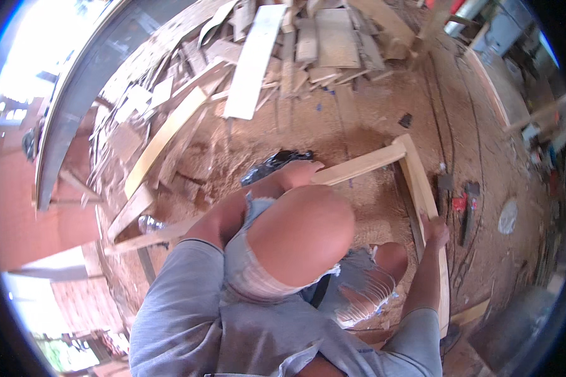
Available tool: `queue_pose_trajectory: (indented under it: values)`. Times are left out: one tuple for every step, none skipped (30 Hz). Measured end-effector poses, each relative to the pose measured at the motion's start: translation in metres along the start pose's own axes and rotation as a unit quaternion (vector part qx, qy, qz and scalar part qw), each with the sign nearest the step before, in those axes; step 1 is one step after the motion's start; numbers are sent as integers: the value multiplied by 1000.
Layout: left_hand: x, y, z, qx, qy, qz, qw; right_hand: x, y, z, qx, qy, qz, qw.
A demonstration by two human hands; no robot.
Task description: The person assembles a wooden frame by hammering nails into wooden pieces using a hatchet and fitting wooden boards together by hand.
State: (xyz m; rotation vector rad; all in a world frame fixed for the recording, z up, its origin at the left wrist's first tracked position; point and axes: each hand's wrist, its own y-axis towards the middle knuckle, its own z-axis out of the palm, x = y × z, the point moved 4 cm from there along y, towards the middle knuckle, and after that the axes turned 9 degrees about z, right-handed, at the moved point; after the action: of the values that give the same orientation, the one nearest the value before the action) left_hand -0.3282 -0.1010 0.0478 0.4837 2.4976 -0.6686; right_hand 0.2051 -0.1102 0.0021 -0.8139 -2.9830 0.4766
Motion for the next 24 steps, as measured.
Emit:
queue_pose_trajectory:
  values:
    - [9,-10,2,7,-2,5,1000,0,0,0,8,-10,18,1000]
    - [20,-27,2,4,-9,11,1000,0,-2,0,18,-21,33,999]
    - [29,-50,2,-72,-28,40,996,1,-2,1,17,-33,27,999]
    - [43,-76,9,-85,-31,18,996,2,-2,1,13,-42,13,999]
    - [58,-105,13,-171,-52,-13,984,2,0,3,6,-50,21,999]
    - [71,-139,22,-256,-71,-43,963,2,2,6,-2,-55,22,998]
    - [88,-182,37,-308,-79,-130,939,2,4,10,9,-49,18,999]
    - [102,-230,51,-376,-18,-229,897,2,7,14,9,-54,20,998]
    - [110,-281,66,-458,62,-298,835,0,10,16,-11,-50,20,998]
    - [120,-330,87,-496,95,-419,755,-1,13,22,-11,-79,38,996]
    - [131,-372,109,-511,100,-549,654,-2,16,26,6,-77,24,997]
    - [139,-396,124,-529,125,-540,643,-2,19,31,7,-74,24,997]
    - [152,-425,141,-562,79,-633,526,-3,21,35,7,-71,23,997]
    - [165,-445,156,-578,32,-710,401,-3,23,38,2,-67,26,997]
    - [176,-454,162,-582,36,-716,384,-4,24,40,0,-64,27,998]
    - [196,-452,172,-670,-138,-609,401,-3,25,42,1,-62,28,998]
    - [213,-443,176,-727,-304,-468,400,-3,25,43,1,-61,30,998]
    - [221,-442,178,-727,-303,-475,394,-2,25,44,2,-60,33,998]
    - [228,-439,181,-721,-326,-490,366,-1,25,44,2,-58,34,998]
    - [235,-436,184,-701,-357,-509,349,0,24,44,3,-57,36,998]
    - [236,-436,184,-714,-353,-504,333,1,23,43,2,-56,37,998]
    - [239,-434,182,-734,-357,-467,341,1,23,42,4,-52,39,998]
    - [242,-433,179,-741,-361,-449,344,1,23,41,6,-47,43,998]
    - [243,-432,177,-752,-361,-430,345,-1,22,42,30,-6,66,997]
